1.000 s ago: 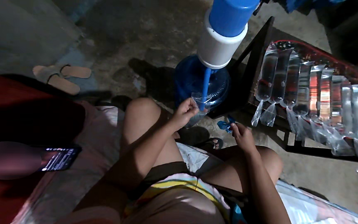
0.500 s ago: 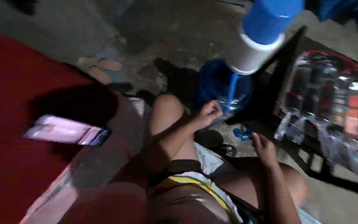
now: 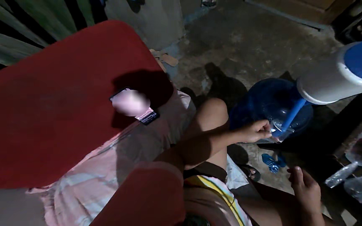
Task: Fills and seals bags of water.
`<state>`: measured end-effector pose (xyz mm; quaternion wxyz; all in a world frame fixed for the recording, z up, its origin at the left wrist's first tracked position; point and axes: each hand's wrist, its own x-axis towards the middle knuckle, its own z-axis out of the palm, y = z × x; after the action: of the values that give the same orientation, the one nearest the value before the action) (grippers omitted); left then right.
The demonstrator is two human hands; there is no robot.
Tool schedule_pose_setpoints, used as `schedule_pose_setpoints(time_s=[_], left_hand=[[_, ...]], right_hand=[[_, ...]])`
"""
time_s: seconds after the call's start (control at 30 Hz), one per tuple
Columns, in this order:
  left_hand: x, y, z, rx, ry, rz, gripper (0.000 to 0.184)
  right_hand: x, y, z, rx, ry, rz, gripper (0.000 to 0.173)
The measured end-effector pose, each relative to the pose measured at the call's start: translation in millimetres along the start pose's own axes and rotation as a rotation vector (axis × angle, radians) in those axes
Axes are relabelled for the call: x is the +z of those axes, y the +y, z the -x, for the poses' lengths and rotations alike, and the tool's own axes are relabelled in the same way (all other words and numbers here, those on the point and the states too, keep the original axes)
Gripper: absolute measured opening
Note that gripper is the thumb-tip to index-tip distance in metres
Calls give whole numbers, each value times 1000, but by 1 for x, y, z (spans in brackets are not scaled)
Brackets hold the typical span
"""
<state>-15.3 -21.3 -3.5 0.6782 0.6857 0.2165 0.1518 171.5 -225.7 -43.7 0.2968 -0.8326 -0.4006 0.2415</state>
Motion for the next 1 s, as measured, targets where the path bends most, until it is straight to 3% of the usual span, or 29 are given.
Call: schedule_pose_setpoints(time_s=[1.0], left_hand=[[3,-1,-1,-16,-12,-5,24]], right_hand=[[1,0,1,6,8,11,46]])
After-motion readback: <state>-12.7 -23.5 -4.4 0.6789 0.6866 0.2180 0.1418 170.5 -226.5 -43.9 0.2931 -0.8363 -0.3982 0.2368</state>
